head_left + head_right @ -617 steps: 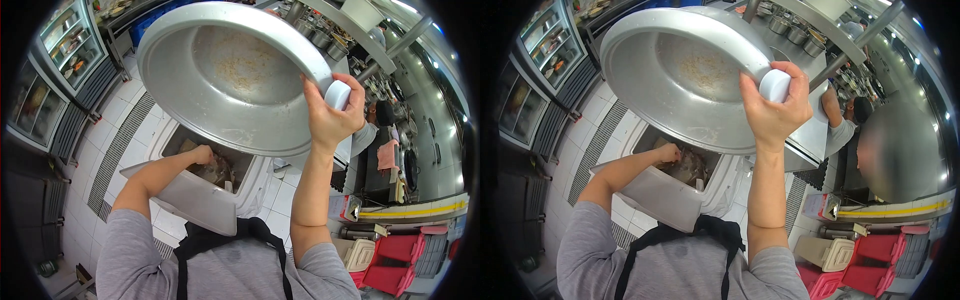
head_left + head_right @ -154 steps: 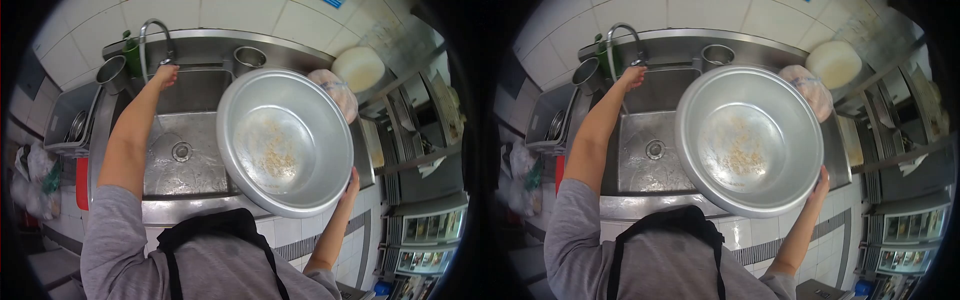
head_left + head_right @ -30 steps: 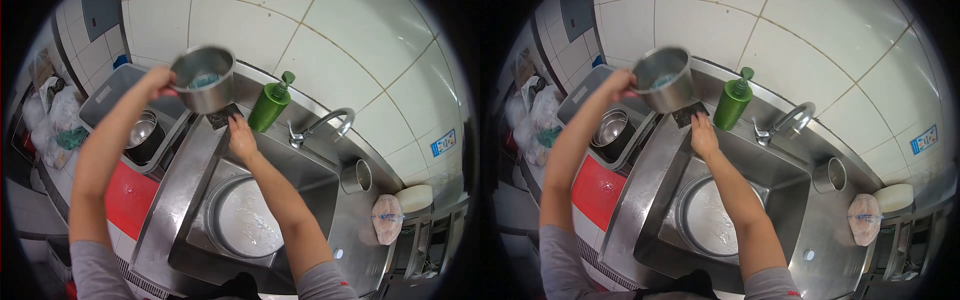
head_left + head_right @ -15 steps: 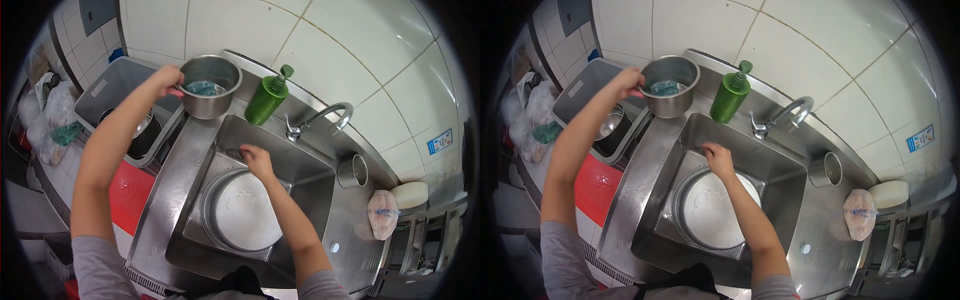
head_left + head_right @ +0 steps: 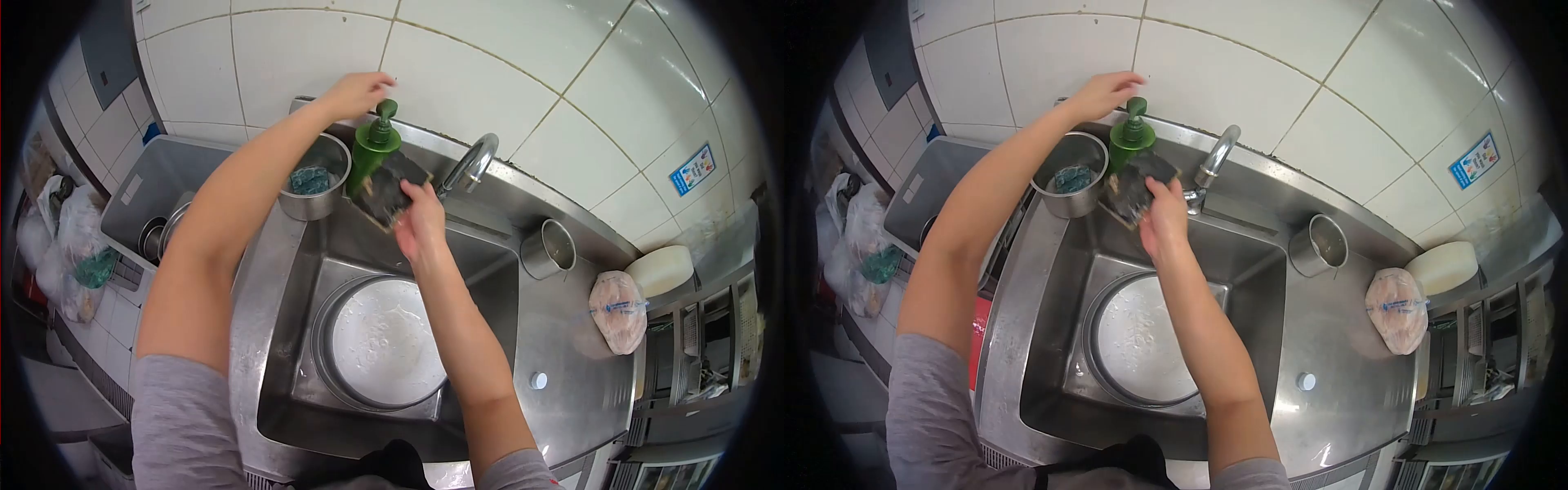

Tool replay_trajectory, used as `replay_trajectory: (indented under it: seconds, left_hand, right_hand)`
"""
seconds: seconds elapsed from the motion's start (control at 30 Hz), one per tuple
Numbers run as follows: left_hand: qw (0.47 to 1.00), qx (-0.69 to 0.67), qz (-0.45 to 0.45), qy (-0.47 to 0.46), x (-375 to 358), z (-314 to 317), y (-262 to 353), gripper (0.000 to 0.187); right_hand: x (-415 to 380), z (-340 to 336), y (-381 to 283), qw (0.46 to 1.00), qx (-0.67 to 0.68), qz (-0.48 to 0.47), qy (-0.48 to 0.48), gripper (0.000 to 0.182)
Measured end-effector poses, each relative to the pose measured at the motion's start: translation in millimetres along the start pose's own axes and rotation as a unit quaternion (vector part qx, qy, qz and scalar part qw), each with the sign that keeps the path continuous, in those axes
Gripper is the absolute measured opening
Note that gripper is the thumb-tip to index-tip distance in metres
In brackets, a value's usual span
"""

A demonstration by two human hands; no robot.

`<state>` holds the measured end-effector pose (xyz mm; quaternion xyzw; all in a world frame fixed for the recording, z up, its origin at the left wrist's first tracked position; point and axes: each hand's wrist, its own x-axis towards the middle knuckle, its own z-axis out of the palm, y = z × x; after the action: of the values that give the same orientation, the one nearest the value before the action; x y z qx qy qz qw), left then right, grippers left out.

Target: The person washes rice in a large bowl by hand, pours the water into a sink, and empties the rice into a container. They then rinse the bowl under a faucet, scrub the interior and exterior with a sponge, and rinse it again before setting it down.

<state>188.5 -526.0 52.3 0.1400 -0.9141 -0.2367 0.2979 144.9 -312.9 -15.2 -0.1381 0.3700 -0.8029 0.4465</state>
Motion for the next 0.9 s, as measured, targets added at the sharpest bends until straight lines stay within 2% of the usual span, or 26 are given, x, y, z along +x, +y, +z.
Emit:
replay_trajectory:
  seconds: [0.03,0.07,0.13,0.17,0.23,0.4,0.47,0.53,0.57,0.6,0.63,0.67,0.7,0.73,0.77,0.8,0.83,0.87,0.9]
  left_hand:
    - [0.998,-0.005,0.043,-0.047,17,4,9,0.027]
    - [0.998,-0.004,0.045,-0.048,27,10,13,0.027]
    - [0.969,-0.021,-0.040,-0.243,40,22,14,0.031]
    - [0.968,-0.021,-0.040,-0.245,44,28,8,0.031]
    - [0.973,-0.045,-0.073,-0.214,43,42,-6,0.038]
    - [0.982,0.001,-0.069,-0.175,32,39,1,0.043]
    - [0.993,0.095,-0.014,-0.069,27,41,7,0.044]
    - [0.988,0.046,-0.064,0.136,20,42,18,0.043]
    - [0.980,0.007,-0.067,0.186,7,39,29,0.041]
    - [0.969,-0.031,-0.076,0.233,-11,33,43,0.040]
    - [0.949,-0.112,-0.013,0.293,-40,35,57,0.027]
    - [0.952,-0.117,-0.032,0.280,-77,53,59,0.029]
    - [0.953,-0.116,-0.040,0.278,-108,61,60,0.031]
    - [0.950,-0.166,-0.092,0.248,-147,85,59,0.029]
    - [0.942,-0.214,-0.137,0.220,-192,121,56,0.026]
    - [0.941,-0.200,-0.173,0.211,-234,155,50,0.027]
    - [0.921,-0.183,-0.302,0.163,-277,191,48,0.032]
    - [0.908,-0.137,-0.376,0.120,-328,240,27,0.039]
    - [0.853,-0.145,-0.499,0.047,-359,257,34,0.048]
  right_hand:
    - [9,12,0,1.000,0.018,-0.010,-0.006,0.015]
    - [18,22,0,1.000,0.019,-0.011,-0.006,0.015]
    - [33,35,0,0.990,0.139,0.015,-0.005,0.014]
    - [35,41,-2,0.990,0.141,0.015,-0.002,0.014]
    - [33,51,-2,0.989,0.142,0.001,0.037,0.022]
    - [44,36,5,0.982,0.187,0.025,0.017,0.029]
    - [40,23,4,0.982,0.182,0.049,0.003,0.029]
    - [42,-16,12,0.981,0.174,0.084,0.000,0.029]
    - [47,-57,18,0.935,0.244,0.119,-0.229,0.027]
    - [39,-91,20,0.831,0.309,0.148,-0.438,0.025]
    - [0,-103,9,0.978,0.077,0.105,-0.165,0.020]
    - [-40,-91,11,0.997,0.014,0.076,-0.026,0.020]
    - [-65,-80,14,0.993,-0.058,0.040,0.094,0.021]
    - [-78,-124,26,0.924,-0.374,0.022,0.074,0.022]
    - [-89,-178,43,0.761,-0.648,-0.005,0.035,0.025]
    - [-113,-194,64,0.741,-0.671,-0.025,0.005,0.027]
    - [-141,-210,89,0.718,-0.694,-0.046,-0.025,0.031]
    - [-162,-244,123,0.680,-0.719,-0.097,-0.108,0.033]
    - [-182,-265,146,0.510,-0.830,-0.098,-0.204,0.036]
